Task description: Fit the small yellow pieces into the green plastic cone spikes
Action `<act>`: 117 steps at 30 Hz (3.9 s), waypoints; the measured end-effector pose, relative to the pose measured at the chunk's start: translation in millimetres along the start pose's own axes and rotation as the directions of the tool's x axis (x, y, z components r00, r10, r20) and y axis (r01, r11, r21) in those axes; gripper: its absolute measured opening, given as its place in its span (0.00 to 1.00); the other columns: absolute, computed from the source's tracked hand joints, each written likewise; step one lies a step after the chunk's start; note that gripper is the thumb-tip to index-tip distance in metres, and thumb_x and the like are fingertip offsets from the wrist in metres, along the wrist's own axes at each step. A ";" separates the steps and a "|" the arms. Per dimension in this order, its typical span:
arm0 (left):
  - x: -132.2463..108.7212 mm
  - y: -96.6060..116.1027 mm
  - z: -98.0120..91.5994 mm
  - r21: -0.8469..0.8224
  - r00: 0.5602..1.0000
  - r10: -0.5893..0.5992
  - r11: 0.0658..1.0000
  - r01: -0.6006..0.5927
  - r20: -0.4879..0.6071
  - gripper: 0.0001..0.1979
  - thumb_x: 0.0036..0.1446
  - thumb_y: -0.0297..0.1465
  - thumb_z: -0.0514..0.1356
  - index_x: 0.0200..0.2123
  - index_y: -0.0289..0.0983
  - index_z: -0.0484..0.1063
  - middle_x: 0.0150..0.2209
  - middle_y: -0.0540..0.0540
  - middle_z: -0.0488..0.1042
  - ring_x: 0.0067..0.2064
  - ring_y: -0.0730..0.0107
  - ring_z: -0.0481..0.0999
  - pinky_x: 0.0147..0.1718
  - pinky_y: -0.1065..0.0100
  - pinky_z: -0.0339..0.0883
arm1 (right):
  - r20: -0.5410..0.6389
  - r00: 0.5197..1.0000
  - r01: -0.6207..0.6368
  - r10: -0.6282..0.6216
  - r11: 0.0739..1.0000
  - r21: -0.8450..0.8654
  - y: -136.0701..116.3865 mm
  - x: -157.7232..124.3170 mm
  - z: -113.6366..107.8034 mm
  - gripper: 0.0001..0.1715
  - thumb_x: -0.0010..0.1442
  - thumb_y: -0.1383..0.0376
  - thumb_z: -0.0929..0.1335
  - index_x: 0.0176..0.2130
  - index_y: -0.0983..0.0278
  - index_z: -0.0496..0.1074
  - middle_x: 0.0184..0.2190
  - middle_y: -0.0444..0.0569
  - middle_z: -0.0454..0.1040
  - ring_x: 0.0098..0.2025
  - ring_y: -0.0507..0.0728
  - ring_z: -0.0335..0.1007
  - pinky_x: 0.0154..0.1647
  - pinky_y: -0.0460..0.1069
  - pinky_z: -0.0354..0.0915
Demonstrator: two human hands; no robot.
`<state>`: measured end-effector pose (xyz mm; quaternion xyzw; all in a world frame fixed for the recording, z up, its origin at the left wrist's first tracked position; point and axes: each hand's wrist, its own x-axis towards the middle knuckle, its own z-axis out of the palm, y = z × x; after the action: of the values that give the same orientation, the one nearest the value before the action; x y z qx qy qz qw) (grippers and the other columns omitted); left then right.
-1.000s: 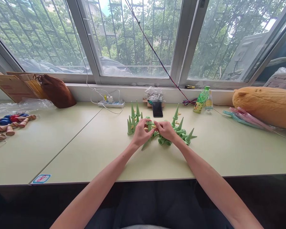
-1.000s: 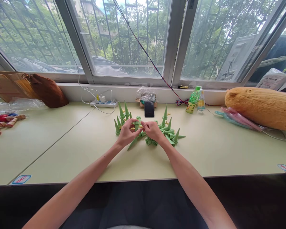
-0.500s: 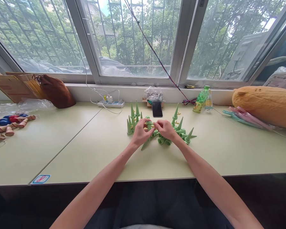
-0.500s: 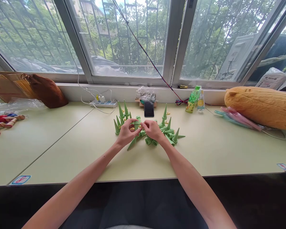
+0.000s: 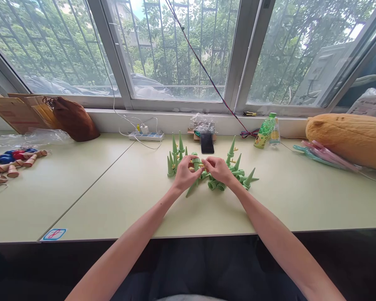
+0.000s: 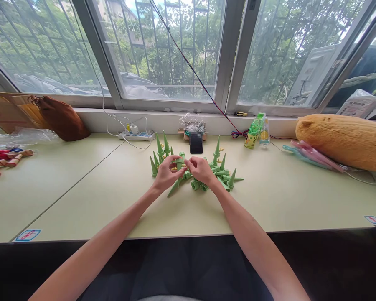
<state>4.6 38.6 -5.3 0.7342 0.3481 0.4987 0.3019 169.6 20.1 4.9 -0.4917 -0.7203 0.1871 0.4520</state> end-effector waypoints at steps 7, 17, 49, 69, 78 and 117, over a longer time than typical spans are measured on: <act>-0.8 3.1 -0.5 -0.012 1.000 -0.011 1.000 0.011 0.012 0.19 0.51 0.36 0.66 0.44 0.36 0.69 0.41 0.43 0.70 0.29 0.76 0.72 0.23 0.73 0.71 | 0.024 1.000 -0.008 0.008 1.000 0.008 -1.4 -0.6 -1.2 0.24 0.62 0.50 0.62 0.23 0.64 0.62 0.18 0.41 0.60 0.23 0.49 0.51 0.25 0.46 0.50; -1.2 1.4 0.1 0.063 0.999 0.041 0.997 -0.042 0.024 0.17 0.51 0.35 0.65 0.44 0.37 0.69 0.44 0.44 0.68 0.33 0.75 0.71 0.25 0.73 0.73 | 0.014 1.000 0.007 -0.006 0.998 -0.058 6.2 1.7 2.4 0.29 0.64 0.48 0.58 0.20 0.63 0.55 0.17 0.42 0.57 0.23 0.50 0.50 0.25 0.47 0.49; -1.3 3.6 0.2 0.066 0.999 0.046 0.997 -0.048 0.022 0.17 0.51 0.32 0.65 0.44 0.37 0.69 0.43 0.45 0.66 0.32 0.76 0.70 0.24 0.74 0.72 | 0.039 0.999 0.015 -0.013 0.998 -0.063 3.3 0.5 0.6 0.29 0.64 0.48 0.58 0.20 0.63 0.57 0.18 0.42 0.59 0.23 0.50 0.52 0.26 0.47 0.50; -0.1 1.9 -1.7 -0.018 0.999 -0.012 1.000 0.012 -0.039 0.20 0.51 0.35 0.65 0.46 0.36 0.68 0.43 0.42 0.68 0.36 0.71 0.74 0.26 0.71 0.75 | -0.008 1.000 -0.023 0.024 0.989 0.144 4.9 1.1 1.1 0.25 0.65 0.49 0.59 0.26 0.63 0.66 0.20 0.44 0.68 0.22 0.51 0.60 0.26 0.46 0.56; 1.2 2.3 -1.9 -0.051 0.997 -0.072 0.996 0.070 -0.041 0.23 0.49 0.36 0.67 0.47 0.34 0.68 0.42 0.41 0.71 0.34 0.70 0.75 0.31 0.66 0.77 | -0.005 1.000 0.020 -0.020 0.985 0.172 7.3 1.0 1.2 0.14 0.61 0.55 0.64 0.33 0.63 0.70 0.24 0.44 0.70 0.25 0.51 0.63 0.29 0.47 0.60; -1.5 8.5 -1.9 0.135 0.995 0.090 0.987 -0.083 -0.041 0.17 0.52 0.32 0.64 0.46 0.38 0.68 0.43 0.45 0.67 0.34 0.75 0.71 0.33 0.70 0.75 | -0.012 1.000 0.012 -0.011 0.998 0.069 4.2 -1.1 1.8 0.16 0.61 0.56 0.62 0.29 0.63 0.67 0.21 0.42 0.64 0.24 0.50 0.55 0.26 0.46 0.53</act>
<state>4.1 32.7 1.3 0.7553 0.3554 0.5039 0.2220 170.5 21.4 0.5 -0.4728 -0.7137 0.2065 0.4737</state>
